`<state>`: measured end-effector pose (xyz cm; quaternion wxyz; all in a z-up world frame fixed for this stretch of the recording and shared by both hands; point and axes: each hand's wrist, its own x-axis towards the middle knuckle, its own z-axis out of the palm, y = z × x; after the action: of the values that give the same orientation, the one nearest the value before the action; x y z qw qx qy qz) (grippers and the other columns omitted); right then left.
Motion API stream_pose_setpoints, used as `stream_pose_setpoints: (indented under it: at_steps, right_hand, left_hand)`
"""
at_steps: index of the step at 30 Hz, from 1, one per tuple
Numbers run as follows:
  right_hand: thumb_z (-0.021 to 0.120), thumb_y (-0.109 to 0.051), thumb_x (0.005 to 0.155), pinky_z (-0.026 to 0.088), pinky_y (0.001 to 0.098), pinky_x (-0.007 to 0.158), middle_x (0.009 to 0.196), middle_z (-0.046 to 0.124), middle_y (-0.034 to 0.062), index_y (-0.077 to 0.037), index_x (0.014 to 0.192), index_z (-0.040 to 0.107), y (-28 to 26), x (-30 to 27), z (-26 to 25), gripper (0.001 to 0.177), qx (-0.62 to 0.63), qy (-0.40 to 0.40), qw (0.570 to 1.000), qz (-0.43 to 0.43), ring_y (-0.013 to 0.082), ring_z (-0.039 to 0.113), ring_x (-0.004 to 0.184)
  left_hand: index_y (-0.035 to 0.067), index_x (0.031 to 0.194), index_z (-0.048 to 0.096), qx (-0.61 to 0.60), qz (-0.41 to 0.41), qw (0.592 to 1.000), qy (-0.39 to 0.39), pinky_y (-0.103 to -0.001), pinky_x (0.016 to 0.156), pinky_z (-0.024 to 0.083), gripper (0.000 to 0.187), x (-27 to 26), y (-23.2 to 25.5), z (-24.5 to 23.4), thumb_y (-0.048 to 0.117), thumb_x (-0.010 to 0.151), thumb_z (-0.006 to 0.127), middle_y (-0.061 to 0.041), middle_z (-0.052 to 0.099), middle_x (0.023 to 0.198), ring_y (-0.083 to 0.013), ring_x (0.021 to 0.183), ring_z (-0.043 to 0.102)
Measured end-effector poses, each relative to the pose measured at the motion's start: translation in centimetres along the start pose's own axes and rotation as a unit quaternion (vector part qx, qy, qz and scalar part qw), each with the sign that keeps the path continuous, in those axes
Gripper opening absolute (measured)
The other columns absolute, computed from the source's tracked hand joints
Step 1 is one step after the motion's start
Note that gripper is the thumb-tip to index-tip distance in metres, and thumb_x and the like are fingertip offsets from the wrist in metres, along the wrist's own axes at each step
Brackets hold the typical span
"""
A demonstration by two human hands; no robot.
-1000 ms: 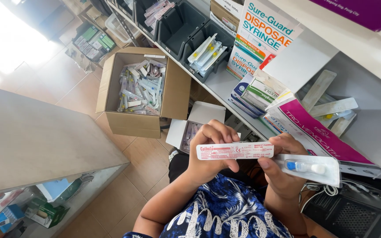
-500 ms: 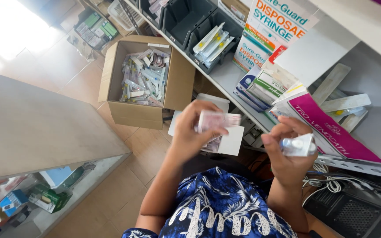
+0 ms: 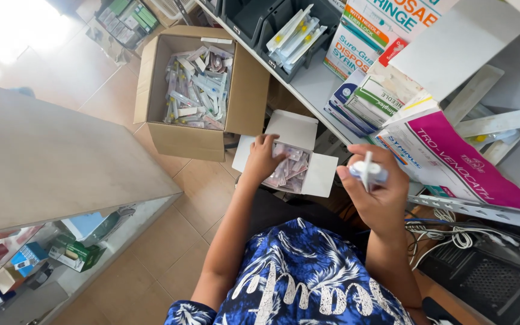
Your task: The person sorts through a cardboard box filled with medical supplies, picking up various packaged items such as syringes and catheters. They examine the items closely, turning them over in their hands, and place some into a white box on the floor while others are returned to the box or placed on nearby shelves.
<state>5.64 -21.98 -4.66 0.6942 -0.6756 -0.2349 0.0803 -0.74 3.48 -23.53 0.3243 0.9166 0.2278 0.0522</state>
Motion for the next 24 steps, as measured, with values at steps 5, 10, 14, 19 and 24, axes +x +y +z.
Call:
stream_pose_setpoints:
  at_steps: [5, 10, 14, 19, 24]
  right_hand:
    - [0.079, -0.006, 0.089, 0.052, 0.0301, 0.066, 0.104, 0.071, 0.0082, -0.005, 0.116, 0.063, -0.6, 1.9, 1.6, 0.031, -0.165, -0.056, 0.984, -0.041, 0.0154, 0.066, 0.081]
    - [0.080, -0.015, 0.087, 0.054, 0.0422, 0.068, 0.099, 0.071, 0.0126, -0.008, 0.108, 0.067, 0.0, 3.0, 3.0, 0.026, -0.393, -0.120, 0.910, -0.059, 0.0351, 0.070, 0.083]
    - [0.081, -0.020, 0.085, 0.054, 0.0426, 0.072, 0.107, 0.070, 0.0132, -0.008, 0.115, 0.065, -0.7, 3.2, 3.8, 0.037, -0.365, -0.155, 0.915, -0.068, 0.0371, 0.070, 0.090]
    - [0.082, -0.026, 0.082, 0.055, 0.0353, 0.079, 0.104, 0.068, 0.0125, -0.005, 0.131, 0.062, -2.1, 3.1, 3.1, 0.057, -0.235, -0.150, 0.954, -0.108, 0.0266, 0.070, 0.093]
    - [0.074, -0.020, 0.096, 0.054, 0.0295, 0.092, 0.110, 0.074, 0.0101, -0.003, 0.128, 0.068, -1.0, 2.6, 1.8, 0.037, -0.115, -0.144, 0.982, -0.040, 0.0149, 0.068, 0.103]
  left_hand:
    - [0.010, 0.138, 0.061, -0.205, 0.061, 0.976, 0.033, -0.041, 0.106, 0.049, 0.041, 0.1, 4.3, -4.9, 0.033, 0.104, 0.064, -0.015, 0.060, 0.136, -0.0309, 0.125, 0.058]
    - [0.012, 0.144, 0.055, -0.561, 0.071, 0.812, -0.145, -0.030, 0.102, 0.053, 0.044, -2.3, 11.5, -12.7, 0.036, 0.108, 0.060, -0.006, 0.057, 0.144, -0.0140, 0.122, 0.060]
    - [0.005, 0.120, 0.074, -0.339, 0.073, 0.936, -0.058, -0.027, 0.075, 0.057, 0.025, -4.4, 15.3, -16.2, 0.013, 0.097, 0.074, -0.007, 0.077, 0.112, -0.0101, 0.087, 0.068]
    - [0.004, 0.119, 0.072, -0.391, 0.114, 0.913, 0.020, -0.024, 0.084, 0.060, 0.022, -5.5, 15.8, -18.0, 0.005, 0.098, 0.071, -0.003, 0.075, 0.120, -0.0075, 0.100, 0.070]
    - [0.006, 0.117, 0.075, -0.368, 0.092, 0.925, 0.032, -0.023, 0.077, 0.059, 0.023, -6.1, 15.9, -19.7, 0.005, 0.095, 0.076, -0.003, 0.078, 0.114, -0.0077, 0.094, 0.072]
